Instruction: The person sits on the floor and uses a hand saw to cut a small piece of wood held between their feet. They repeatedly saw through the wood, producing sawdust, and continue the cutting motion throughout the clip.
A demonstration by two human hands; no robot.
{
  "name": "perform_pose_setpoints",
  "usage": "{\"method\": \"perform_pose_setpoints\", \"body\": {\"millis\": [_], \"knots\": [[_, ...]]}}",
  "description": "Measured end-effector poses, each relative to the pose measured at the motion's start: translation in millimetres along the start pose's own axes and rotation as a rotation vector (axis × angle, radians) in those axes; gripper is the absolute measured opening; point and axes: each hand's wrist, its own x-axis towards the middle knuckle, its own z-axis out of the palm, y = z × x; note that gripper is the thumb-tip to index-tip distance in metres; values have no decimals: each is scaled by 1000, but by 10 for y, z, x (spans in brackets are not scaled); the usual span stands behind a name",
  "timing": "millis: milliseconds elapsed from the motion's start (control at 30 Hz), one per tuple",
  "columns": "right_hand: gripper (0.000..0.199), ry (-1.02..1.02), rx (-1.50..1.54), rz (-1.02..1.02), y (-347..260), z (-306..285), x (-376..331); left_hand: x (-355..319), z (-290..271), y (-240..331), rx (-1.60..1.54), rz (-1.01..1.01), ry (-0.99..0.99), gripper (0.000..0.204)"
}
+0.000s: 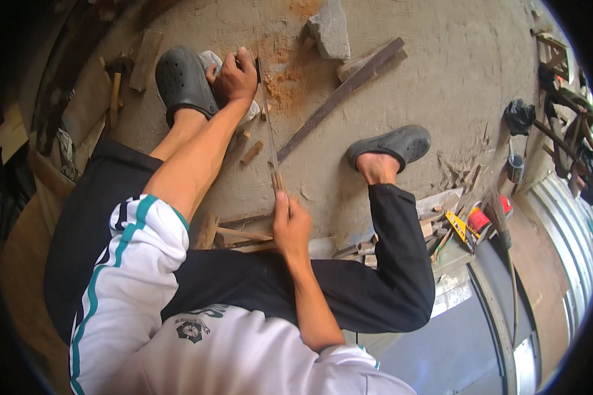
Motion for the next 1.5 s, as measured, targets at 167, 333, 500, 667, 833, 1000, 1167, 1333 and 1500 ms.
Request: {"method": "perform_pose_setpoints", "body": {"millis": [167,333,500,667,833,1000,1167,1333,1500], "knots": [[49,15,43,-105,-365,260,864,4,0,104,-2,42,15,44],[52,26,-23,-57,-104,36,112,-54,-62,16,0,-23,-68,45],[52,40,-33,112,369,42,122,-9,-46,97,-17,-9,-51,48],[52,59,111,83,360,-106,12,-32,-12,36,-22,32,-7,46],[51,59,175,67,380,-250,-82,8,-106,123,-38,-36,-77,48],[47,7,182,-9,281,-183,93,37,-79,30,-68,18,-81,49],[46,-90,325,-127,81,53,365,41,-85,-42,-36,103,-97,48],[48,-80,318,-181,125,260,701,39,-92,-26,-30,78,-104,47],[49,-57,298,-170,165,344,762,14,-131,11,-5,76,-98,44]]}}
